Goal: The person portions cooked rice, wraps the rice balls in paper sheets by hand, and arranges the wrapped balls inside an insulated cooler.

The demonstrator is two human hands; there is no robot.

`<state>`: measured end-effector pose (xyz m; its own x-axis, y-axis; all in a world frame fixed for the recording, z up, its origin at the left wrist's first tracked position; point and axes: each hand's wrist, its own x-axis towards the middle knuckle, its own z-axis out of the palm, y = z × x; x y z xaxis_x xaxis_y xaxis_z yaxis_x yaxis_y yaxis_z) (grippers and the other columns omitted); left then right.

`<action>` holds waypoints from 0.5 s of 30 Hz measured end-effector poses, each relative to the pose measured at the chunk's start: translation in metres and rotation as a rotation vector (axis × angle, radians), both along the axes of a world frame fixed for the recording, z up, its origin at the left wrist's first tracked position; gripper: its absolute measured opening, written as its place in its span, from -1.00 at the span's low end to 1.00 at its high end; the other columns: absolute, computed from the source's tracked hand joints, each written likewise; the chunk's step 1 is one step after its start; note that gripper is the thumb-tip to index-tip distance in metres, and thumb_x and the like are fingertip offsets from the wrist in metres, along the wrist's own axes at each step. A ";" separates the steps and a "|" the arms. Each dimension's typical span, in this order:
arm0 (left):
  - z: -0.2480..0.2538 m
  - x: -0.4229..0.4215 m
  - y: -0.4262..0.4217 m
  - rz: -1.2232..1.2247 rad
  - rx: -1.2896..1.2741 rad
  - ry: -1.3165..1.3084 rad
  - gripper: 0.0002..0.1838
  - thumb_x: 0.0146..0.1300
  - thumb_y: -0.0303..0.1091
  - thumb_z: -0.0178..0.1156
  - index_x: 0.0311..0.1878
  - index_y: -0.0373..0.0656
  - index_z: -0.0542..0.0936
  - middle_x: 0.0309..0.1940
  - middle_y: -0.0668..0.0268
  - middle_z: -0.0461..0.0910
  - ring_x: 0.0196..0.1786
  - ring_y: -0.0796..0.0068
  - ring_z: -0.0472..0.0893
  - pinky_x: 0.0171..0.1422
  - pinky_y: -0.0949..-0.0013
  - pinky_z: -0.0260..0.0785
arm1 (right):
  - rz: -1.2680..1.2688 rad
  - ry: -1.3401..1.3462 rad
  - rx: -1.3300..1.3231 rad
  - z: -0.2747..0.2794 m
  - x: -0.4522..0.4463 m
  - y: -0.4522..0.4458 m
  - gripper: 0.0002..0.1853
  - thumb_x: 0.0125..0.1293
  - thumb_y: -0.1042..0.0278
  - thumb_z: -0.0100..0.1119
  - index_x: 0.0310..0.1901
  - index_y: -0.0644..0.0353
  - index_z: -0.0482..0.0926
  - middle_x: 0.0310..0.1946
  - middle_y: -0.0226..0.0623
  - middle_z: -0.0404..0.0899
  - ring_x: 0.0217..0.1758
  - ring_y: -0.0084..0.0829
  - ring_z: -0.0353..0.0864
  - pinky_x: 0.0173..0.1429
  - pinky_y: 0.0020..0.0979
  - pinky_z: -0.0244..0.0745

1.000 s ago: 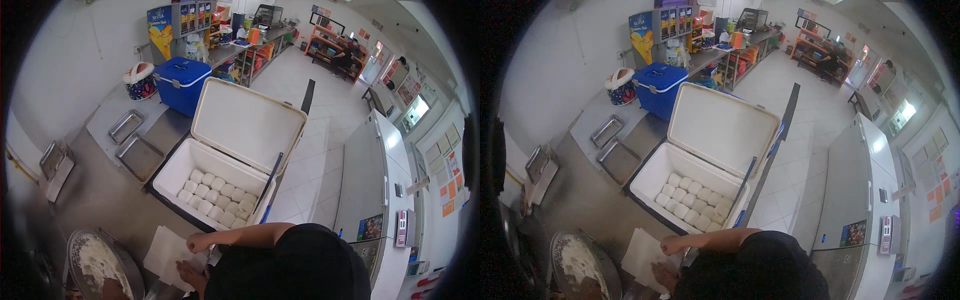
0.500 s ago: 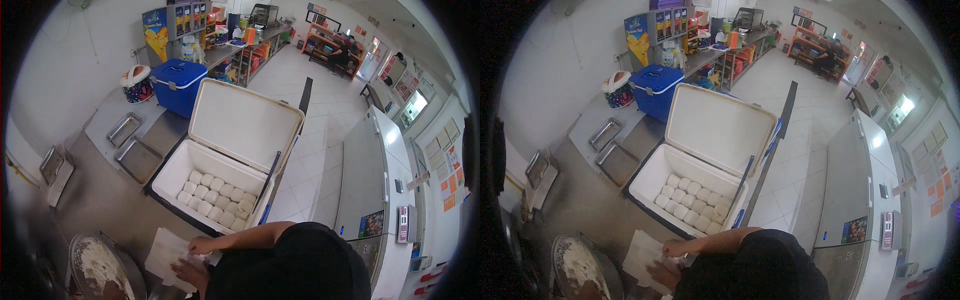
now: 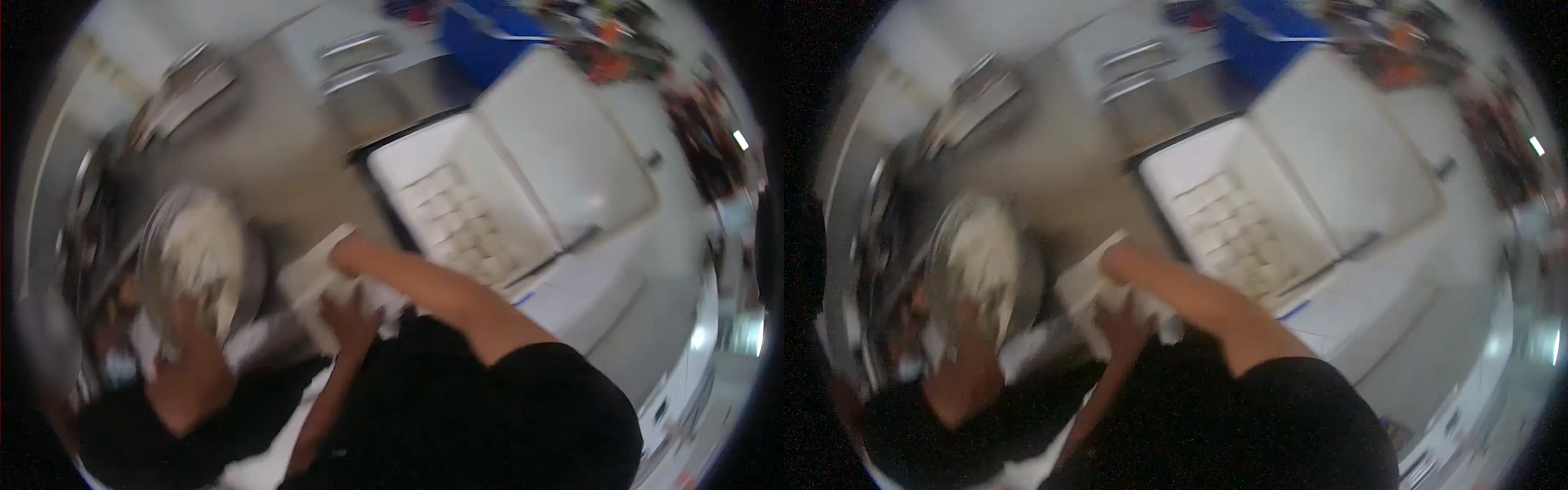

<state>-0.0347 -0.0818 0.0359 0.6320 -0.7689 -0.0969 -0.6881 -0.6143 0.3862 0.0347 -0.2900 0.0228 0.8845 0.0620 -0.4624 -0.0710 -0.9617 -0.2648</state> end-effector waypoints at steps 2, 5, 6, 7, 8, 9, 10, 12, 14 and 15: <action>0.018 0.003 -0.012 0.022 0.223 0.070 0.00 0.21 0.37 0.32 0.62 0.06 0.31 0.60 -0.37 0.02 0.65 -0.50 -0.17 0.63 -0.50 -0.37 | 0.059 -0.091 -0.057 0.059 -0.018 0.020 -0.77 0.21 0.16 0.43 -0.22 0.11 0.81 -0.08 -0.21 0.73 0.15 -0.14 0.65 0.18 -0.17 0.53; -0.014 -0.004 -0.004 0.066 0.114 -0.255 -0.07 0.21 0.37 0.32 0.51 -0.05 0.45 0.45 -0.28 0.35 0.55 -0.44 0.19 0.55 -0.53 -0.13 | 0.222 -0.540 -0.030 0.023 -0.046 0.037 -0.73 0.24 0.17 0.36 -0.18 0.20 0.76 -0.05 -0.23 0.62 0.14 -0.12 0.59 0.16 -0.21 0.48; -0.035 0.001 -0.004 0.071 0.131 -0.110 -0.11 0.21 0.38 0.31 0.44 -0.07 0.49 0.36 -0.22 0.44 0.45 -0.41 0.30 0.52 -0.51 -0.05 | 0.230 -0.542 -0.034 0.019 -0.060 0.043 -0.69 0.25 0.16 0.34 -0.11 0.21 0.74 -0.06 -0.21 0.60 0.11 -0.13 0.57 0.14 -0.21 0.47; -0.057 0.007 -0.004 0.065 0.145 0.032 -0.14 0.21 0.39 0.30 0.38 -0.08 0.53 0.27 -0.16 0.53 0.36 -0.38 0.42 0.48 -0.49 0.02 | 0.227 -0.547 -0.041 0.016 -0.076 0.051 -0.66 0.27 0.15 0.32 -0.04 0.22 0.72 -0.07 -0.18 0.58 0.07 -0.13 0.56 0.13 -0.21 0.46; -0.047 0.004 -0.002 0.054 0.117 -0.066 -0.23 0.21 0.34 0.34 0.26 -0.10 0.58 0.13 -0.05 0.63 0.20 -0.34 0.53 0.43 -0.44 0.12 | 0.218 -0.550 -0.046 0.014 -0.087 0.057 -0.61 0.29 0.15 0.30 0.03 0.24 0.71 -0.08 -0.16 0.56 0.03 -0.14 0.55 0.11 -0.20 0.45; -0.036 0.001 0.000 0.047 0.090 -0.166 -0.31 0.21 0.30 0.37 0.14 -0.11 0.62 0.00 0.06 0.73 0.03 -0.31 0.65 0.37 -0.39 0.22 | 0.150 -0.587 0.003 0.011 -0.092 0.062 -0.58 0.29 0.12 0.30 0.06 0.25 0.69 -0.08 -0.15 0.55 0.03 -0.14 0.53 0.12 -0.19 0.44; -0.028 0.010 0.007 -0.049 0.036 -0.033 -0.22 0.19 0.30 0.37 0.22 -0.18 0.56 0.09 0.01 0.66 0.13 -0.31 0.59 0.39 -0.41 0.17 | 0.078 -0.625 0.048 0.009 -0.096 0.064 -0.54 0.30 0.10 0.31 0.09 0.27 0.67 -0.07 -0.14 0.54 0.03 -0.14 0.51 0.13 -0.17 0.43; -0.017 0.040 0.038 -0.241 -0.069 0.233 -0.03 0.16 0.31 0.38 0.38 -0.33 0.44 0.26 -0.10 0.52 0.32 -0.31 0.47 0.44 -0.46 0.08 | -0.042 -0.633 0.119 0.016 -0.107 0.069 -0.46 0.30 0.07 0.31 0.16 0.32 0.62 -0.03 -0.11 0.53 0.07 -0.12 0.49 0.16 -0.13 0.40; -0.054 0.064 0.073 0.084 -0.363 0.024 -0.09 0.15 0.24 0.42 0.36 -0.32 0.47 0.28 -0.11 0.51 0.35 -0.32 0.45 0.45 -0.42 0.11 | -0.135 -0.586 0.169 0.042 -0.115 0.073 -0.38 0.30 0.04 0.31 0.23 0.40 0.57 0.04 -0.07 0.52 0.14 -0.08 0.47 0.20 -0.09 0.37; -0.054 0.070 0.082 0.250 -0.504 -0.084 -0.11 0.15 0.20 0.44 0.35 -0.31 0.48 0.28 -0.12 0.51 0.36 -0.32 0.44 0.45 -0.40 0.13 | -0.129 -0.612 0.134 0.039 -0.120 0.078 -0.34 0.30 0.02 0.32 0.27 0.40 0.54 0.07 -0.06 0.51 0.19 -0.07 0.45 0.23 -0.06 0.36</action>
